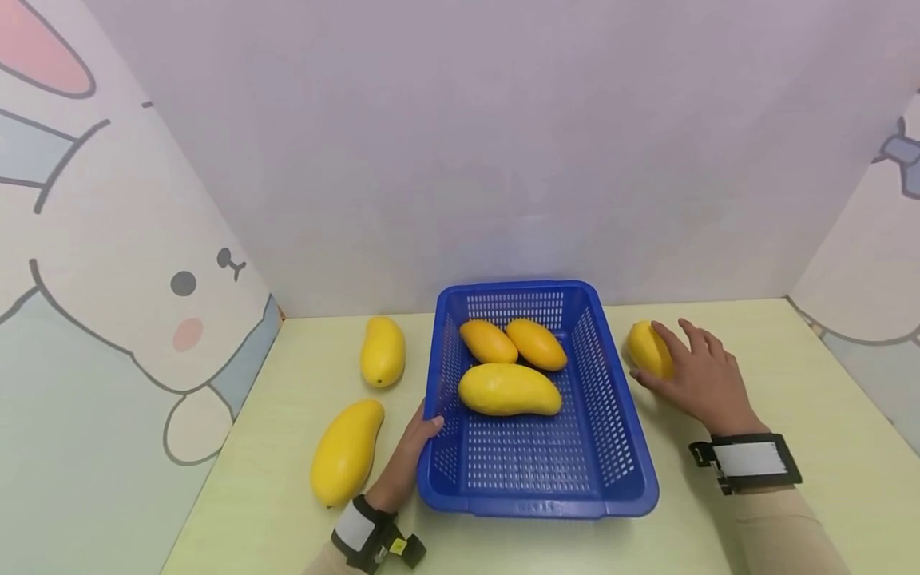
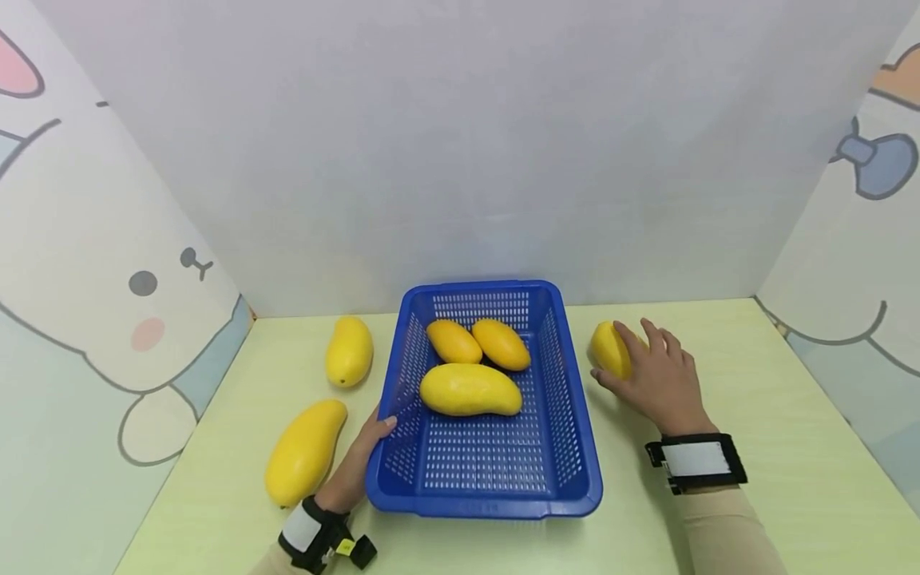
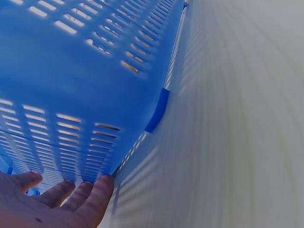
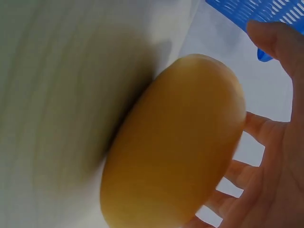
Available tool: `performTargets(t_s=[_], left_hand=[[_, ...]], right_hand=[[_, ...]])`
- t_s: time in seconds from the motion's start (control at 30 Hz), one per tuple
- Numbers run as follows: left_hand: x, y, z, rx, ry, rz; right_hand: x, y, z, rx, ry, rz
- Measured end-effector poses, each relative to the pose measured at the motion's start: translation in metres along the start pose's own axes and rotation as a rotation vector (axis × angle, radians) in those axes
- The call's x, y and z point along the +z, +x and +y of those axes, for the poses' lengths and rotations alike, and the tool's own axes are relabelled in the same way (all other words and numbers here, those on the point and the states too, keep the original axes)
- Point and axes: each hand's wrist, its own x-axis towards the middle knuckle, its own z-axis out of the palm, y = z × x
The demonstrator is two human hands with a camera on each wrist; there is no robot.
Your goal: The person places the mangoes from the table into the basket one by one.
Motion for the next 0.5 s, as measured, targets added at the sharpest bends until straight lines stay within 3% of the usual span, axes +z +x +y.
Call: performTargets(t_s=[0.27,0.5], left_hand=[[0.0006,-0.0020,0.0012,0.015,-0.003,-0.006],[0.0006,-0.0021,0.0024,0.009,0.004,-0.003]], right_hand=[[0.0031,-0.0002,-0.0012,-0.005,0.006,-0.017],[0.0043,0.0011,0.0026,-0.026,0.111,-0.089]])
